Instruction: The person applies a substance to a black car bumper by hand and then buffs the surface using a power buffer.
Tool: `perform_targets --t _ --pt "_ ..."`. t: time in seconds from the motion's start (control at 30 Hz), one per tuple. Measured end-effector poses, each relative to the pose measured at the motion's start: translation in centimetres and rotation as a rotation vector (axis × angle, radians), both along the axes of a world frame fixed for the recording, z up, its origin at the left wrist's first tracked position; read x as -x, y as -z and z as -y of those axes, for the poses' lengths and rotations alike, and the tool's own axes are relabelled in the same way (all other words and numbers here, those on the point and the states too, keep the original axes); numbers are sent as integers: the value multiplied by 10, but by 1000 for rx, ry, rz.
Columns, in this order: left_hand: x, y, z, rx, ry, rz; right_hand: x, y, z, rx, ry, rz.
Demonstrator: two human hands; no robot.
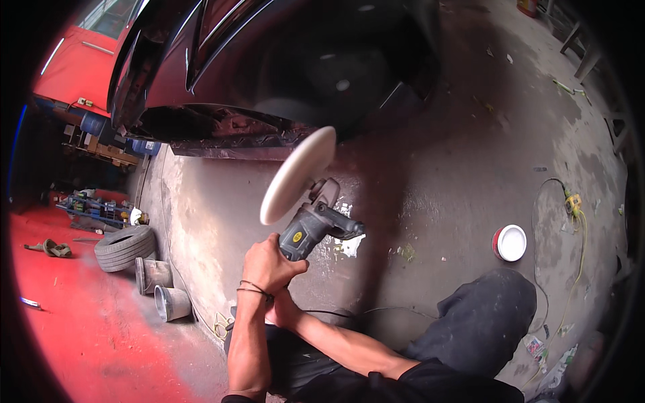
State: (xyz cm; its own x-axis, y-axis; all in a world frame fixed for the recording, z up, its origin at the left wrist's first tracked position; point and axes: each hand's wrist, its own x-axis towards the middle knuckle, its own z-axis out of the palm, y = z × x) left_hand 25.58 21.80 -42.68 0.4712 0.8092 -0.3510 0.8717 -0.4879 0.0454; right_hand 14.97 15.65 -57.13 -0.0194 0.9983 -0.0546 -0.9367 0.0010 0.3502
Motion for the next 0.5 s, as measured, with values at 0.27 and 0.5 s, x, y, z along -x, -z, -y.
perform_targets --t 0.27,0.5 --pt "25 -7 3 -58 -17 -10 34 12 -2 -229 -31 -140" --pt "20 -5 16 65 -11 -129 42 -3 27 -23 -49 -221"
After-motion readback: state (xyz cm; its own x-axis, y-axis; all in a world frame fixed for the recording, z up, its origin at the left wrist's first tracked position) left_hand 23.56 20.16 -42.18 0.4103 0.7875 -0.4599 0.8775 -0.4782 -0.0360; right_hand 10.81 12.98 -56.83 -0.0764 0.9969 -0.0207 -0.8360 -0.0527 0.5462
